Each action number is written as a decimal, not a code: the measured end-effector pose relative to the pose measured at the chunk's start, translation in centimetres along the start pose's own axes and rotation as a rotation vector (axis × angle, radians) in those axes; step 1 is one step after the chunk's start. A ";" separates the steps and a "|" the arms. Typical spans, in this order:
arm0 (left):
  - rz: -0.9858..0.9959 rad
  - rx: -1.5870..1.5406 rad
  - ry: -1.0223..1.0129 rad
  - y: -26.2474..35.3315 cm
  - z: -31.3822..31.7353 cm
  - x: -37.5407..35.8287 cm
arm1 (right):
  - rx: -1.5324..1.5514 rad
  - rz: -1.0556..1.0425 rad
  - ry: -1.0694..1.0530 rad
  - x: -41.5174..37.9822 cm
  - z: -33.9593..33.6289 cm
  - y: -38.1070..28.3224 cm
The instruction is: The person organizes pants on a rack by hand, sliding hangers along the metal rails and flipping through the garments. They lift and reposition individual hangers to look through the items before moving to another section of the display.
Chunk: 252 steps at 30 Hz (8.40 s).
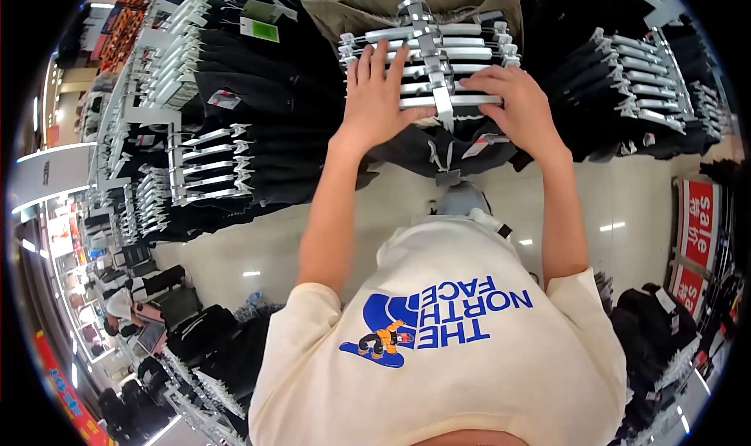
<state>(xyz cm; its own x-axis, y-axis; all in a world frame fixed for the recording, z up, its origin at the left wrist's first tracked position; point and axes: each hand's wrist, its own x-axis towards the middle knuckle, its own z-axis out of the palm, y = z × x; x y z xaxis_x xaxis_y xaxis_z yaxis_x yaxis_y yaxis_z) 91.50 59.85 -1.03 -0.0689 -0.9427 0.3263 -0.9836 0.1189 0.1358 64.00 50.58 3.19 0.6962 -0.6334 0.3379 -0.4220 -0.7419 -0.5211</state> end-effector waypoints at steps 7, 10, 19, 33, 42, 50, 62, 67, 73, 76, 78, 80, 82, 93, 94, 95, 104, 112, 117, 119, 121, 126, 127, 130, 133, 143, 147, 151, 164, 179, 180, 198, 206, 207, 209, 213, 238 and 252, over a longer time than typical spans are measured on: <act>0.076 -0.076 -0.075 1.5 1.5 -3.0 | -0.056 0.098 -0.007 -5.6 1.4 -1.7; -0.040 0.008 0.064 0.3 0.7 0.5 | 0.082 -0.061 0.141 1.1 1.8 1.7; -0.060 -0.003 0.175 0.4 1.6 -0.7 | 0.096 0.035 0.062 2.2 3.0 2.0; -0.137 -0.206 0.052 -1.2 1.5 -0.4 | -0.302 -0.157 0.411 1.3 6.1 -1.1; -0.303 -0.165 -0.058 -0.7 -1.3 3.1 | -0.079 0.027 0.582 -0.6 10.2 -3.6; -0.322 -0.109 -0.134 -0.9 -1.8 4.8 | 0.079 0.158 0.386 -3.9 9.2 -4.4; -0.335 -0.224 -0.305 -3.8 -0.2 4.8 | -0.229 0.041 0.408 -0.5 9.2 -3.9; -0.309 -0.173 -0.233 -3.4 0.1 4.8 | -0.195 0.078 0.419 -1.0 9.1 -4.3; -0.333 -0.131 -0.268 -2.6 -0.8 5.5 | -0.140 0.096 0.374 -2.6 8.0 -5.2; -0.352 -0.157 -0.292 -2.4 -1.5 5.7 | -0.028 0.136 0.371 -2.5 7.5 -5.2; -0.366 -0.176 -0.304 -2.4 -1.7 5.7 | 0.110 0.263 0.248 -2.3 6.9 -4.7; -0.363 -0.170 -0.312 -2.3 -1.6 5.8 | 0.079 0.240 0.313 -1.6 7.2 -5.0; -0.384 -0.194 -0.317 -2.0 -1.7 5.8 | 0.049 0.213 0.375 -0.7 7.5 -4.4; -0.441 -0.119 -0.269 -0.1 -1.2 6.7 | -0.329 0.073 0.285 0.0 7.8 -2.6; -0.468 -0.064 -0.278 0.3 -1.2 7.0 | -0.327 0.033 0.300 -0.1 7.6 -2.6; -0.477 -0.061 -0.244 0.8 -1.0 7.0 | -0.326 -0.006 0.316 -0.2 7.5 -2.6; -0.451 0.211 -0.197 2.3 -0.8 8.1 | -0.187 0.015 0.302 -0.6 6.5 -3.6; -0.428 0.166 -0.234 -0.1 -1.6 8.2 | -0.179 0.087 0.245 0.6 6.3 -2.6; -0.384 -0.249 -0.362 -5.5 -1.2 7.5 | -0.409 -0.174 0.148 2.3 6.0 -0.3; -0.382 -0.263 -0.380 -5.4 -1.5 7.2 | -0.371 -0.163 0.163 2.2 5.9 -0.2; -0.398 -0.294 -0.379 -5.9 -0.8 7.4 | -0.350 -0.056 0.141 1.8 6.1 -0.3; -0.410 -0.263 -0.386 -5.6 -1.4 7.4 | -0.255 0.085 0.170 0.4 6.9 0.0; -0.381 -0.289 -0.406 -5.9 -1.3 7.4 | -0.247 0.073 0.182 0.4 7.2 0.4; -0.327 -0.321 -0.421 -6.3 -1.3 7.2 | -0.267 0.083 0.162 0.8 7.1 0.7; -0.317 -0.355 -0.362 -6.4 -0.8 6.6 | -0.315 0.054 0.189 1.0 7.3 0.4; -0.324 -0.559 -0.169 -5.3 -1.3 3.0 | -0.488 -0.103 0.178 2.0 8.4 3.0; -0.332 -0.429 -0.123 -2.9 -1.3 2.2 | -0.310 0.040 0.164 1.9 7.9 2.0; -0.342 -0.381 -0.062 -2.5 -1.6 2.5 | -0.135 0.198 0.176 1.7 8.4 2.1; -0.166 -0.042 0.030 -3.3 0.1 4.3 | -0.178 0.105 0.275 2.1 8.1 -1.0; -0.134 -0.333 0.029 -3.2 -0.8 3.6 | -0.263 0.103 0.195 2.7 6.8 -2.6; -0.131 -0.360 0.040 -3.2 -0.9 3.6 | -0.339 0.069 0.139 2.5 6.9 -1.9; -0.167 -0.134 -0.014 -2.2 -0.2 2.9 | -0.210 -0.028 0.047 4.1 5.0 0.2; -0.165 -0.038 -0.072 -1.9 -0.3 2.5 | -0.160 -0.053 0.020 4.6 4.0 0.4; -0.152 -0.033 -0.090 -2.1 -0.3 2.4 | -0.158 -0.054 0.020 4.5 4.1 0.5; -0.143 -0.050 -0.095 -2.5 -0.2 2.5 | -0.131 -0.047 0.024 4.4 4.1 0.5; -0.148 -0.203 -0.067 -2.7 -1.7 3.6 | -0.109 -0.023 0.059 4.1 4.2 0.3; -0.167 0.004 0.386 -10.4 -8.8 22.6 | -0.117 -0.047 0.538 24.8 -5.3 2.4; -0.033 0.062 0.310 -11.3 -11.0 23.6 | -0.293 -0.081 0.283 27.2 -3.8 4.1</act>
<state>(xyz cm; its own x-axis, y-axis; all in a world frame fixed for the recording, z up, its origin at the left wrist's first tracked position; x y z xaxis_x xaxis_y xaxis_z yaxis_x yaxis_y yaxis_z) 102.86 39.74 15.44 0.0080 -0.8050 0.5932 -0.9934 0.0612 0.0965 78.97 29.47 13.24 0.5636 -0.5758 0.5922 -0.5484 -0.7970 -0.2530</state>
